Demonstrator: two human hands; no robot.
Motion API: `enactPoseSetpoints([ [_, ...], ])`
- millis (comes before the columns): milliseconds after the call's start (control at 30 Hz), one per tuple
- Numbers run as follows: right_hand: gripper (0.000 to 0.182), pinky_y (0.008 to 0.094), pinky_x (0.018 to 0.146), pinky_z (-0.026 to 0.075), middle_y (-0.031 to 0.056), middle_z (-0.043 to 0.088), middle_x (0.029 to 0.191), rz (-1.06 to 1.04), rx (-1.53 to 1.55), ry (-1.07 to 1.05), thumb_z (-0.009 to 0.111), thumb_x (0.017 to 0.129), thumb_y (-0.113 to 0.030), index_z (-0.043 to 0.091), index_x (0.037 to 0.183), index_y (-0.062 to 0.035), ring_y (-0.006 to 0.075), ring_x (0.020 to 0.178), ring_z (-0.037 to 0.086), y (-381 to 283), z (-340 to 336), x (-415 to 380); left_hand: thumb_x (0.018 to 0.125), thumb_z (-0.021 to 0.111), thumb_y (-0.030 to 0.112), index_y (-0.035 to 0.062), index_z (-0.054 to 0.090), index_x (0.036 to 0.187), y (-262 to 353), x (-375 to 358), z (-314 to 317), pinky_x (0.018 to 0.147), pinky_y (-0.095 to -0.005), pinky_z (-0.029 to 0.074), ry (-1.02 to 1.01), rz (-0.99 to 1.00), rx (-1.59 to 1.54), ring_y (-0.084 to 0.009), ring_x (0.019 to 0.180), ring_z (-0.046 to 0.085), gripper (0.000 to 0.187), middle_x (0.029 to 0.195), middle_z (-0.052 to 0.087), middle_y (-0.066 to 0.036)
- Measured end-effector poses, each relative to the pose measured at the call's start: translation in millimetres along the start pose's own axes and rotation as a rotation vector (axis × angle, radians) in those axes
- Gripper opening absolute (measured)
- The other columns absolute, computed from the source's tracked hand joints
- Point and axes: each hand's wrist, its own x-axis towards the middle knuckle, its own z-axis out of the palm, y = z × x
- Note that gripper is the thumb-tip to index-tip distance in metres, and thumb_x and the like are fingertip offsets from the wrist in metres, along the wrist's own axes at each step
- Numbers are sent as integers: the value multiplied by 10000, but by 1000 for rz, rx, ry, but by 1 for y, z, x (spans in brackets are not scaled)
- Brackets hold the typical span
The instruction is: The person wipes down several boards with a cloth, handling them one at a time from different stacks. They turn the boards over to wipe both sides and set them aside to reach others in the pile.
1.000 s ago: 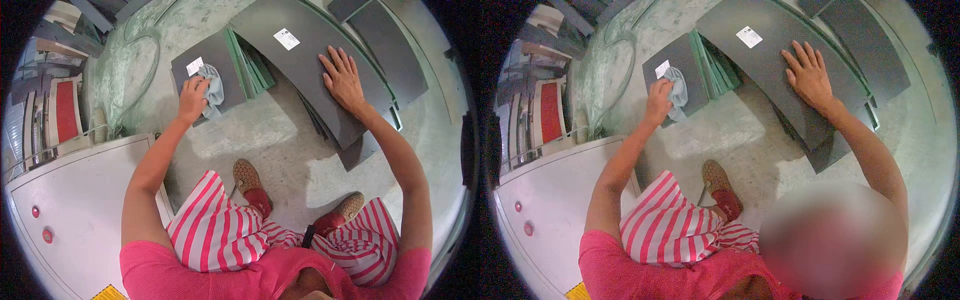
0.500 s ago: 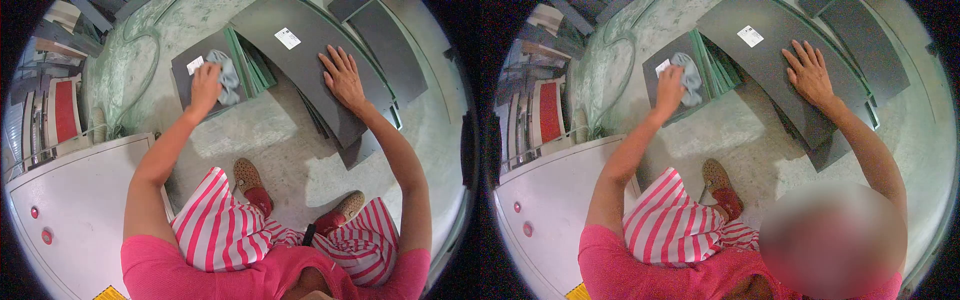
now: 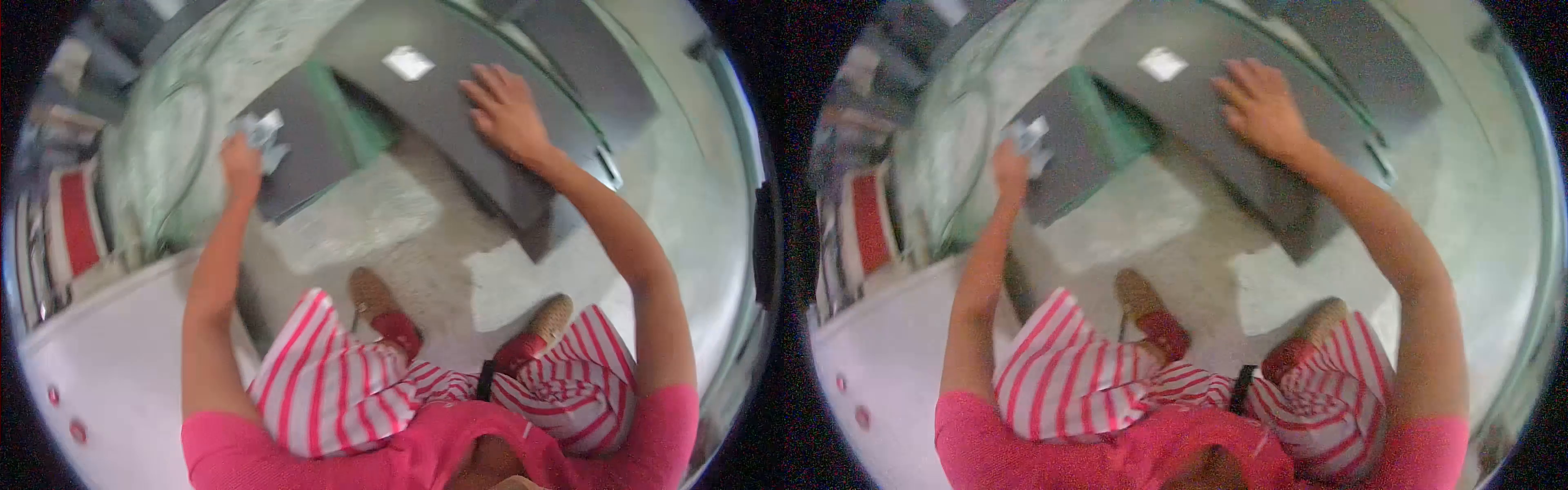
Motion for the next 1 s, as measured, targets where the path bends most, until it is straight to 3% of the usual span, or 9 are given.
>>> enactPoseSetpoints([
  [33, 466, 495, 1083, 269, 119, 398, 1404, -6, 35, -5, 564, 855, -297, 492, 1298, -168, 351, 1307, 343, 3, -2, -3, 745, 617, 77, 0, 476, 1248, -14, -19, 25, 1016, -445, 347, 159, 172, -34, -393, 1123, 481, 528, 1197, 527, -217],
  [67, 478, 507, 1054, 294, 135, 427, 1361, -12, 40, 54, 588, 826, -301, 504, 1276, -163, 363, 1279, 367, 5, 5, -8, 742, 603, 35, 0, 445, 1288, -19, -35, 26, 1029, -438, 337, -58, 98, -83, -384, 1177, 448, 569, 1224, 514, -216],
  [100, 485, 519, 1055, 288, 140, 427, 1365, -13, 108, 40, 597, 819, -303, 509, 1276, -166, 368, 1283, 365, 7, 2, -11, 734, 607, 16, 1, 430, 1301, -21, -63, 28, 1032, -435, 337, -3, 172, -63, -373, 1212, 428, 594, 1267, 490, -213],
  [267, 453, 504, 1111, 216, 145, 366, 1416, 45, 17, -4, 515, 899, -315, 484, 1321, -154, 351, 1335, 294, 0, 0, -23, 676, 612, -75, 20, 417, 1309, 10, -133, -26, 1021, -440, 348, -184, 141, -100, -372, 1259, 390, 669, 1335, 411, -209],
  [400, 449, 510, 1111, 218, 136, 361, 1420, 57, 30, -20, 519, 897, -323, 492, 1314, -161, 347, 1336, 291, 2, -2, -23, 680, 575, -84, 26, 418, 1308, 5, -116, -13, 1008, -443, 358, -199, 120, -117, -378, 1252, 390, 657, 1342, 404, -203],
  [467, 455, 513, 1111, 220, 137, 360, 1418, 47, 32, -20, 534, 889, -323, 492, 1314, -165, 345, 1337, 288, 2, -3, -21, 706, 557, -74, 38, 422, 1311, -17, -93, 18, 1006, -442, 356, -50, 244, -79, -384, 1244, 390, 629, 1335, 408, -198],
  [667, 452, 523, 1108, 215, 146, 363, 1413, 52, 74, -8, 524, 891, -331, 497, 1310, -164, 350, 1344, 278, 1, 0, -24, 774, 539, -49, 28, 421, 1301, 39, 9, 7, 1014, -450, 335, -32, 150, -95, -395, 1201, 415, 545, 1302, 431, -195],
  [867, 453, 544, 1106, 194, 161, 362, 1415, 47, 67, 47, 498, 897, -357, 500, 1308, -166, 372, 1344, 277, 9, 16, -28, 758, 575, -86, 28, 405, 1314, 117, 10, -20, 1017, -445, 331, -142, 255, -142, -380, 1247, 387, 592, 1333, 419, -175],
  [1000, 448, 546, 1108, 188, 165, 358, 1419, 51, 89, 57, 489, 899, -369, 510, 1300, -172, 377, 1342, 281, 7, 17, -25, 744, 580, -100, 33, 409, 1321, 104, -10, -20, 1017, -435, 338, -109, 394, -177, -363, 1262, 383, 616, 1346, 414, -170],
])
